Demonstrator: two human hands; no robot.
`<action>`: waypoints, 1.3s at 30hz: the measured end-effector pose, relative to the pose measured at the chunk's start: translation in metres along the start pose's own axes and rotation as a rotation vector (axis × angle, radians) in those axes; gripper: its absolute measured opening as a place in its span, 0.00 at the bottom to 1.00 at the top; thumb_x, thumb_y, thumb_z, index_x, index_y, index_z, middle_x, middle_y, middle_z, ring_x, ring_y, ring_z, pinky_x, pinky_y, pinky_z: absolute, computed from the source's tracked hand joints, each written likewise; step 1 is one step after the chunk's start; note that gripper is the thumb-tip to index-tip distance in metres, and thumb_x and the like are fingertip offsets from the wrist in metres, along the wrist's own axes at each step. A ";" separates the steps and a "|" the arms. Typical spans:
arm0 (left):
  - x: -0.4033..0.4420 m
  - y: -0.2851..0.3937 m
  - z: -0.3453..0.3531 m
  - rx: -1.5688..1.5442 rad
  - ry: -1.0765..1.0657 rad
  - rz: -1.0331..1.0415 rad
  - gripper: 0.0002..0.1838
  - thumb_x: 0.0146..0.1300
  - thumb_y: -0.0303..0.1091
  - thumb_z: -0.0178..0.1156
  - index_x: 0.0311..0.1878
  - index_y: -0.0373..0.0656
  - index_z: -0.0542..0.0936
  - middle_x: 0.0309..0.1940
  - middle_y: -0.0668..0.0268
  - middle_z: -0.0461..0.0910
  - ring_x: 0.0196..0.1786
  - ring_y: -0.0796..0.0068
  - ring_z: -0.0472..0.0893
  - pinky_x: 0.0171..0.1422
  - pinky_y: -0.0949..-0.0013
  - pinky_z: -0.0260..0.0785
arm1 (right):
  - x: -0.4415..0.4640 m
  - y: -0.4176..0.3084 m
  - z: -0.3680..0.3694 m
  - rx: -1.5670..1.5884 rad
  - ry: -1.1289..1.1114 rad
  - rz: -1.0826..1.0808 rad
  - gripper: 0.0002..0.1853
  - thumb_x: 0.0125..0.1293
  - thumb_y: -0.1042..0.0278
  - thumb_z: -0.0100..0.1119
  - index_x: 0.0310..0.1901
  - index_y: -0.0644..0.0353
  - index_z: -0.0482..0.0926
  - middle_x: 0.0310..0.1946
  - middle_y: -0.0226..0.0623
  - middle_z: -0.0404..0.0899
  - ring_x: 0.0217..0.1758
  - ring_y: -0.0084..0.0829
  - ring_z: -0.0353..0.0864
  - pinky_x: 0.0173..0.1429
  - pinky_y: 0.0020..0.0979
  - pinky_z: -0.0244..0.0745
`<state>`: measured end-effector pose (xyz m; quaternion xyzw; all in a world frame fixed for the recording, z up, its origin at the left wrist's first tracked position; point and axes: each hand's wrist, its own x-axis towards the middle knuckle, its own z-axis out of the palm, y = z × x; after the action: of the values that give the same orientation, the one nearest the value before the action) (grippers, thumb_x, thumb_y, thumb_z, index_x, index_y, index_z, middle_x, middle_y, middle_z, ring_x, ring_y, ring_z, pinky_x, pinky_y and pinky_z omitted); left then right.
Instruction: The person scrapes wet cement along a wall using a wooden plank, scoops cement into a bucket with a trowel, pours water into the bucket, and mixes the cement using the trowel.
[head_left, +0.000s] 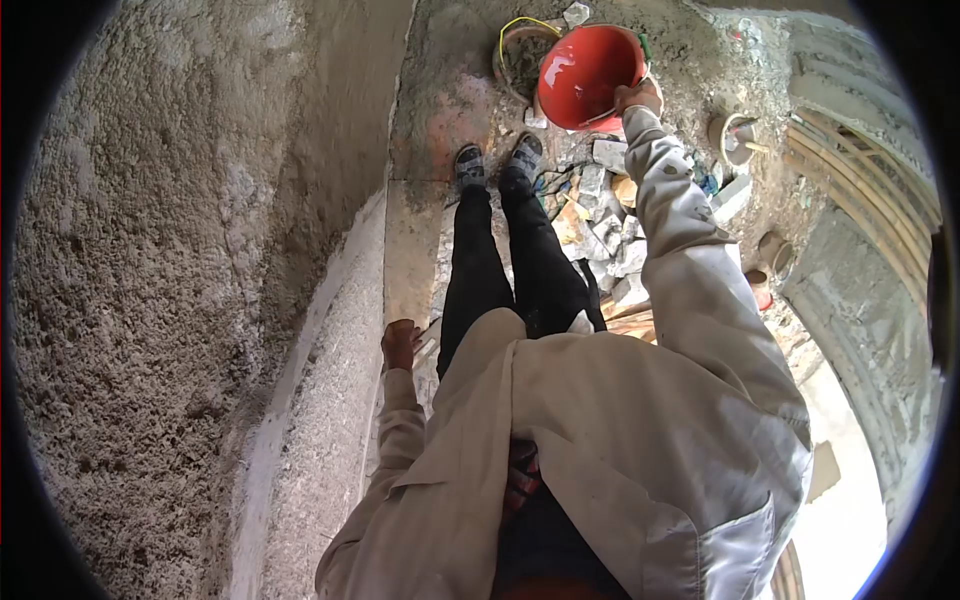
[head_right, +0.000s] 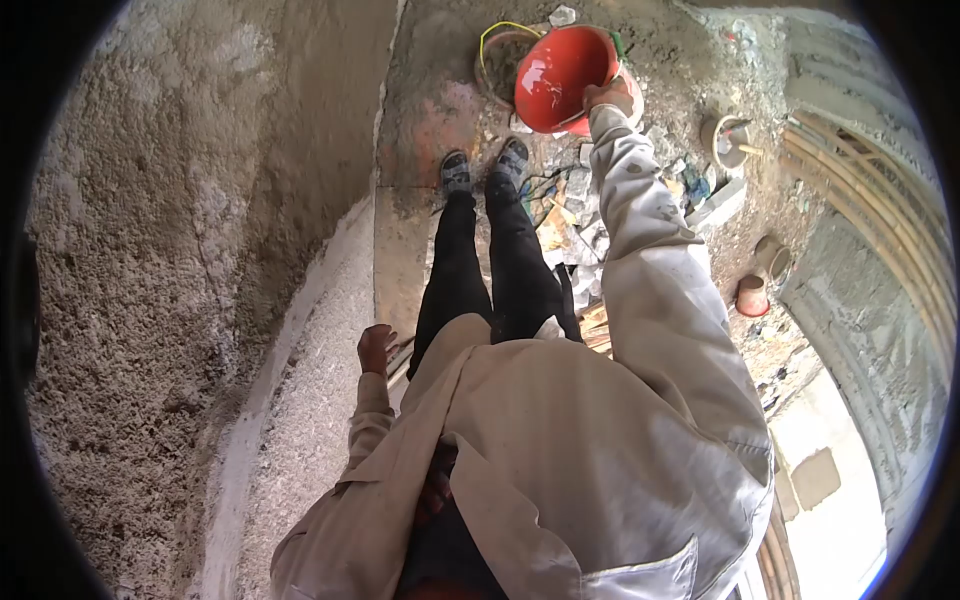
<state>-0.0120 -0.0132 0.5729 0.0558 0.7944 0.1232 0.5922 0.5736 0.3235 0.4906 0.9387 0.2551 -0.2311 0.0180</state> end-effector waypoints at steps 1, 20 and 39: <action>0.000 -0.002 0.004 -0.007 -0.005 -0.012 0.17 0.62 0.41 0.58 0.50 0.43 0.76 0.47 0.62 0.79 0.50 0.60 0.81 0.50 0.55 0.73 | 0.004 -0.002 0.003 0.002 0.025 0.012 0.21 0.50 0.60 0.57 0.47 0.57 0.81 0.45 0.48 0.83 0.51 0.46 0.82 0.58 0.38 0.76; -0.003 0.027 0.024 0.011 0.020 -0.037 0.15 0.62 0.37 0.59 0.49 0.42 0.75 0.47 0.62 0.78 0.50 0.61 0.81 0.50 0.57 0.74 | 0.018 -0.005 0.000 0.003 0.103 -0.115 0.25 0.45 0.55 0.65 0.46 0.56 0.78 0.45 0.46 0.83 0.50 0.45 0.82 0.57 0.38 0.75; -0.008 0.081 0.077 0.375 0.088 -0.028 0.15 0.63 0.42 0.58 0.48 0.45 0.75 0.45 0.64 0.79 0.49 0.60 0.82 0.47 0.55 0.74 | 0.121 0.209 0.159 1.576 -0.299 0.811 0.04 0.53 0.69 0.53 0.25 0.58 0.73 0.18 0.37 0.72 0.19 0.34 0.73 0.25 0.36 0.79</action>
<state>0.0590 0.0731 0.5816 0.1485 0.8293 -0.0328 0.5377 0.6998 0.1745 0.2776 0.6567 -0.3336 -0.4348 -0.5180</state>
